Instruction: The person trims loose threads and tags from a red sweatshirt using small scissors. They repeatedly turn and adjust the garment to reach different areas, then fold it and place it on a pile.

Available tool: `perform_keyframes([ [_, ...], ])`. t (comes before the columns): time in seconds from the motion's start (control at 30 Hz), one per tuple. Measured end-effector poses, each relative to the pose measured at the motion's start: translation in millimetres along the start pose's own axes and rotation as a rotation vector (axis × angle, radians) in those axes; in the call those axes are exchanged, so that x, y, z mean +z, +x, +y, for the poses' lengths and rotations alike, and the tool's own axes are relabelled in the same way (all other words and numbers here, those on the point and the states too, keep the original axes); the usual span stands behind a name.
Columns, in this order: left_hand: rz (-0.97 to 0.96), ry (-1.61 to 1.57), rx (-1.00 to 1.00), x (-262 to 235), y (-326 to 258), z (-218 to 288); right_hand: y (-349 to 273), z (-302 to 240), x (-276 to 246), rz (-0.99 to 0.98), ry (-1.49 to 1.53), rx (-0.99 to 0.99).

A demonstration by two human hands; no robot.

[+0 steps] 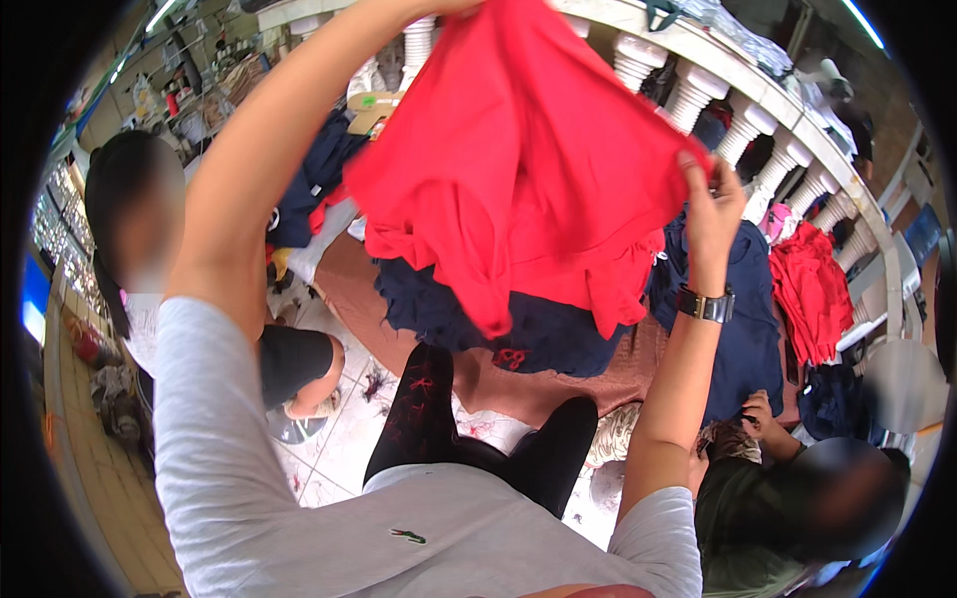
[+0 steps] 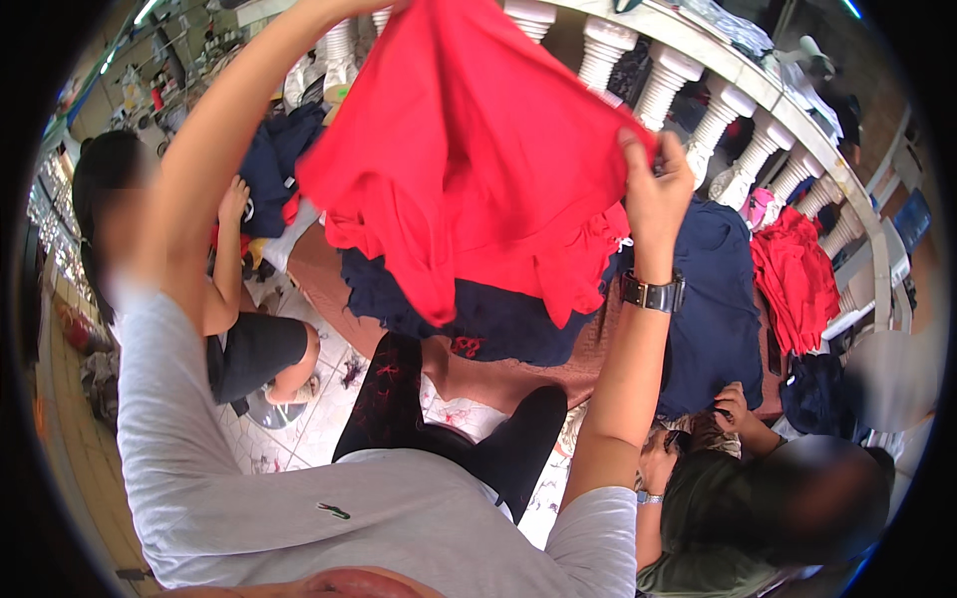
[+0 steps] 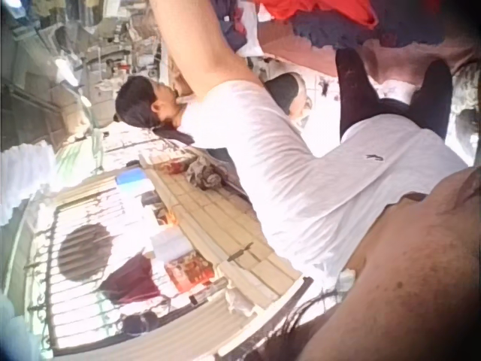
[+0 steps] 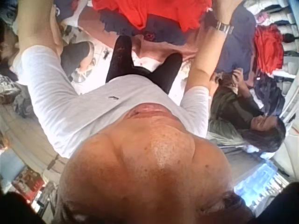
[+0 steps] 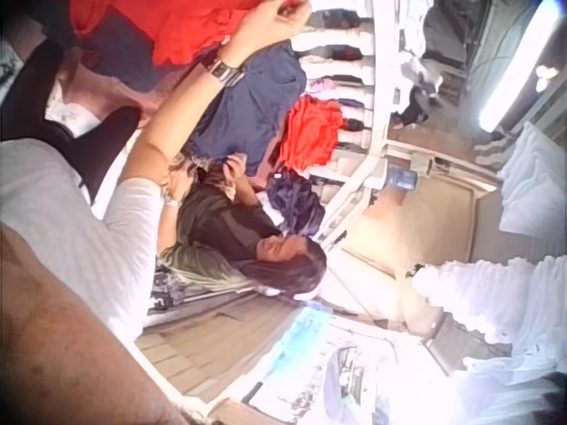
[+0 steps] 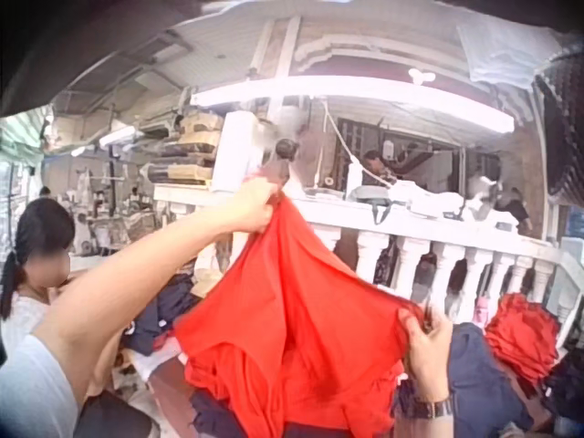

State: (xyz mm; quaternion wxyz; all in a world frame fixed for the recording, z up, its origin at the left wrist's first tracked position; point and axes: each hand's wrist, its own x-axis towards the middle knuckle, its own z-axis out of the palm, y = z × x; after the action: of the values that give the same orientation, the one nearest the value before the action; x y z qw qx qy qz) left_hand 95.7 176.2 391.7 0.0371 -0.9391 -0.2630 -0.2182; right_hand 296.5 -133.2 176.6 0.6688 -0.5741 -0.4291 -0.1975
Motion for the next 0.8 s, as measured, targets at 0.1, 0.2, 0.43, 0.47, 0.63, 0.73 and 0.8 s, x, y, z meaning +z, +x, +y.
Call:
perform_keyframes([
  [0.1,0.571,-0.521,0.609,66.5,27.8,35.2,2.7,-30.5,8.1,0.106,0.227,0.035],
  [0.2,0.293,-0.249,0.548,130.1,39.5,55.5,-7.1,-14.6,2.7,0.074,0.206,0.179],
  [0.43,-0.16,-0.878,0.564,184.7,-142.8,154.1,-65.4,9.5,-8.4,-0.145,0.373,0.497],
  [0.47,-0.147,-0.849,0.55,198.4,-156.2,158.9,-71.3,15.1,-5.7,-0.145,0.374,0.491],
  [0.63,0.106,-1.071,0.385,238.0,-164.3,174.5,-89.9,16.5,0.3,-0.184,0.42,0.491],
  [0.73,0.049,-1.208,0.291,239.5,-152.9,170.1,-90.1,9.0,3.9,-0.123,0.316,0.202],
  [0.8,-0.006,-1.364,0.283,236.9,-146.5,164.9,-88.7,10.9,3.1,-0.133,0.207,0.197],
])
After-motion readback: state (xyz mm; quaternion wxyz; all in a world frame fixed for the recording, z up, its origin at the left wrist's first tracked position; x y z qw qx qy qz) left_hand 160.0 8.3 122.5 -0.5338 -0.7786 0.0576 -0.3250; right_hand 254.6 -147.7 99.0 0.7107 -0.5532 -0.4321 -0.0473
